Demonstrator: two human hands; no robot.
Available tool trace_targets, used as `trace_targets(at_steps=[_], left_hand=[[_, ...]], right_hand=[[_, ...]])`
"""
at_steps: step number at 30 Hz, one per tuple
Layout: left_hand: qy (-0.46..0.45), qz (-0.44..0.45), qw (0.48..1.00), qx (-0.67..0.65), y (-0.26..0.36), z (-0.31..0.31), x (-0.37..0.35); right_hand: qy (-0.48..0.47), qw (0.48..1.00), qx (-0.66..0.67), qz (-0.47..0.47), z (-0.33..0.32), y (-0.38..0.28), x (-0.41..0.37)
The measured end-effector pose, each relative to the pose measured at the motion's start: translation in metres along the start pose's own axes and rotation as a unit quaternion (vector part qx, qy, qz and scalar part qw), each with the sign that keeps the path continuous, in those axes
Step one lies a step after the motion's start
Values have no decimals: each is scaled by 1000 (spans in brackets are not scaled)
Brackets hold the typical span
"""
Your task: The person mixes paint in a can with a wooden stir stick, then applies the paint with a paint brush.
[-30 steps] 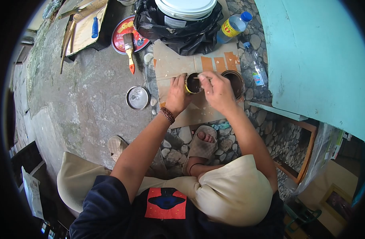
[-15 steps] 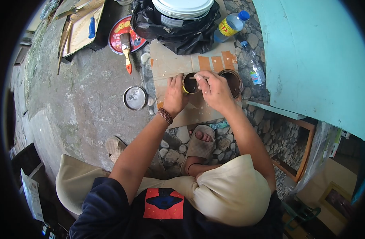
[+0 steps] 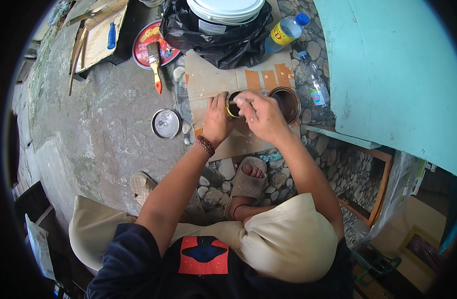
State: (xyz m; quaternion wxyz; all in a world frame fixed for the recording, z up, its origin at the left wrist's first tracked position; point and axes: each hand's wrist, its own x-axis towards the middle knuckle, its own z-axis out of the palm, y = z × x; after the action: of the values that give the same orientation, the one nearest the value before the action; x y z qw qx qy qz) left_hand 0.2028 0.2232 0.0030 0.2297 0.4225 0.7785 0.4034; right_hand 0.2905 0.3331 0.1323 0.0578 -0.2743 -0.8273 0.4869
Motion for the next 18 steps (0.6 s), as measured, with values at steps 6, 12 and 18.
trace_targets(at_steps=[6, 12, 18], left_hand=[[13, 22, 1000, 15, -1, -2, 0], [12, 33, 999, 25, 1, -3, 0], [-5, 17, 1000, 24, -1, 1, 0]], right_hand=[[32, 997, -61, -45, 2, 13, -5], [55, 988, -133, -51, -3, 23, -6], [65, 993, -77, -61, -2, 15, -1]])
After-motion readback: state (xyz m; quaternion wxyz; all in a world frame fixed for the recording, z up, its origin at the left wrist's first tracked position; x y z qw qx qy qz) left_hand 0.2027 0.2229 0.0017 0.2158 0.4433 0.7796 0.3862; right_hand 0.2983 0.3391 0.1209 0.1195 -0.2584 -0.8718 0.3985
